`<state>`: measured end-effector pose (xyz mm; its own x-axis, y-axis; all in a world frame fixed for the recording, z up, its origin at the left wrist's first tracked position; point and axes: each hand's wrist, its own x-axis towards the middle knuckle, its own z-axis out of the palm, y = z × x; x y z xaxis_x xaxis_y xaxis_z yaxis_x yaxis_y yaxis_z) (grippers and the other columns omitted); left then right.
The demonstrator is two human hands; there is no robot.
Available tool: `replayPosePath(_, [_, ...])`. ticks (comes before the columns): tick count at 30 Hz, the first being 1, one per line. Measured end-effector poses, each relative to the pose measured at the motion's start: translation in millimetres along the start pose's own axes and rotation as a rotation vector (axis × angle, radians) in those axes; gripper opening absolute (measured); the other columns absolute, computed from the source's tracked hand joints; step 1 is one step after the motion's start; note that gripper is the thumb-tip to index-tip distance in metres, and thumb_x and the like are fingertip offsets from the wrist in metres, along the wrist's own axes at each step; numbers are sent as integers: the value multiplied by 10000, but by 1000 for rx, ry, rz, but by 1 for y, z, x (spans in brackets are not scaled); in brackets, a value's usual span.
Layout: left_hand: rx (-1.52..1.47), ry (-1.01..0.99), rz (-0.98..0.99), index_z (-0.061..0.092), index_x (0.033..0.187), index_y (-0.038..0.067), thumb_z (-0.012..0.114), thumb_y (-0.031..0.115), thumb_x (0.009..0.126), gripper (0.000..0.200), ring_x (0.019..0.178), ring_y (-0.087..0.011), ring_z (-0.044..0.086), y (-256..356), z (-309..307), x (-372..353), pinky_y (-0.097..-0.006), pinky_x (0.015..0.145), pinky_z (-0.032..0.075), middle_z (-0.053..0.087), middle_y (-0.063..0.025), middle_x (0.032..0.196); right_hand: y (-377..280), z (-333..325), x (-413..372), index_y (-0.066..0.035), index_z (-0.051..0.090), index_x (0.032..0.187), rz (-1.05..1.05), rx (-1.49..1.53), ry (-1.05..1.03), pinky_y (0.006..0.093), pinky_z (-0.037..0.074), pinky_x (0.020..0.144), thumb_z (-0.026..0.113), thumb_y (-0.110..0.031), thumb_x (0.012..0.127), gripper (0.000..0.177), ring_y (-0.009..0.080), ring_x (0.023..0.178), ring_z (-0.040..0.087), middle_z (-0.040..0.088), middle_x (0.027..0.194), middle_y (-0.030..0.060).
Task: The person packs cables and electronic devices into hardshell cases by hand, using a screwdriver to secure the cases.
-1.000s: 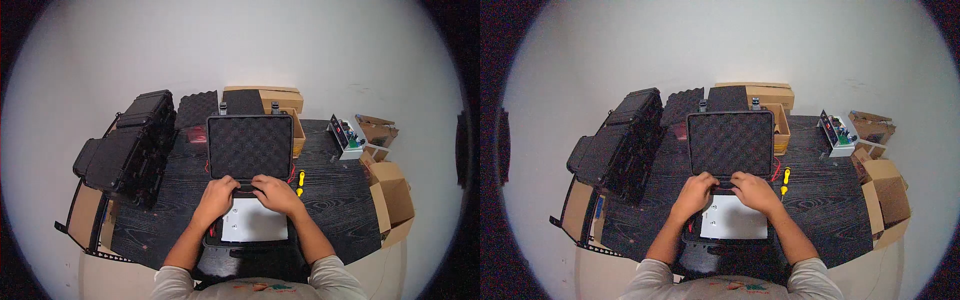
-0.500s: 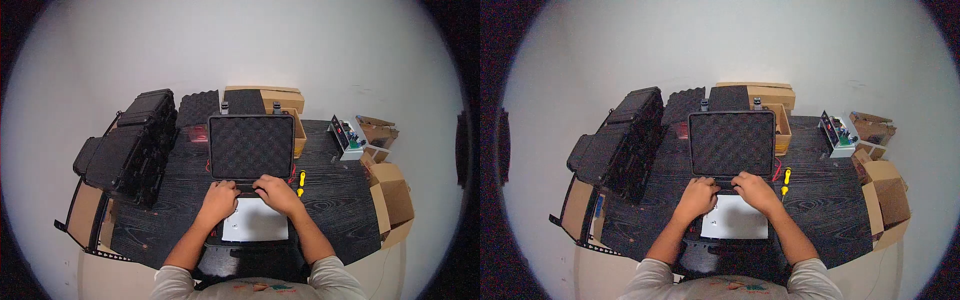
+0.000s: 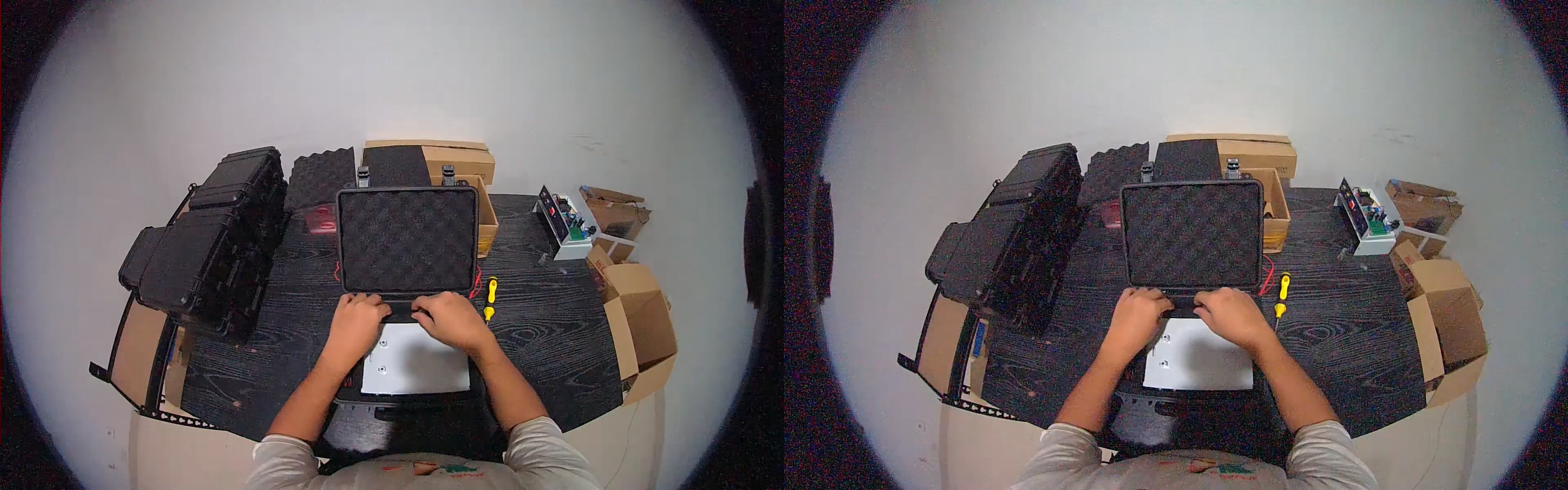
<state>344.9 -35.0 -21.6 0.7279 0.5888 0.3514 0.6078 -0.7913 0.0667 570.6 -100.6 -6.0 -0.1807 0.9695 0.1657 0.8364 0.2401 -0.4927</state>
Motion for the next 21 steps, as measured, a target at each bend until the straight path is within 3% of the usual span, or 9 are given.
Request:
replayPosePath(10, [-178, -111, 27, 782, 1090, 49, 643, 31, 829, 296, 1105, -321, 685, -13, -8, -5, -447, 983, 518, 758, -130, 1101, 11, 7, 0, -54, 773, 1094, 10, -15, -88, 505, 573, 890, 730, -330, 919, 329, 406, 952, 737, 762, 970, 220])
replayPosePath(16, [-284, -42, 17, 762, 1068, -9, 634, -29, 796, 301, 1054, -379, 689, -7, 0, -1, -465, 985, 538, 746, -205, 1062, 3, 3, -2, -26, 761, 1147, 14, -52, -94, 470, 570, 898, 719, -324, 921, 376, 399, 958, 737, 763, 991, 223])
replayPosePath(19, [-261, -100, 19, 738, 1140, -21, 675, 15, 803, 344, 1081, -377, 679, -9, 0, 1, -454, 993, 541, 738, -198, 1123, 0, 1, -1, -38, 759, 1160, 35, -44, -99, 477, 568, 896, 717, -331, 921, 381, 403, 954, 736, 762, 979, 222])
replayPosePath(21, [-274, -113, -49, 747, 1104, -23, 653, 25, 817, 306, 1080, -386, 676, -5, -3, 1, -456, 993, 537, 738, -212, 1098, 3, 2, -1, -39, 760, 1159, 20, -21, -91, 471, 569, 896, 715, -337, 921, 383, 401, 952, 738, 763, 983, 222])
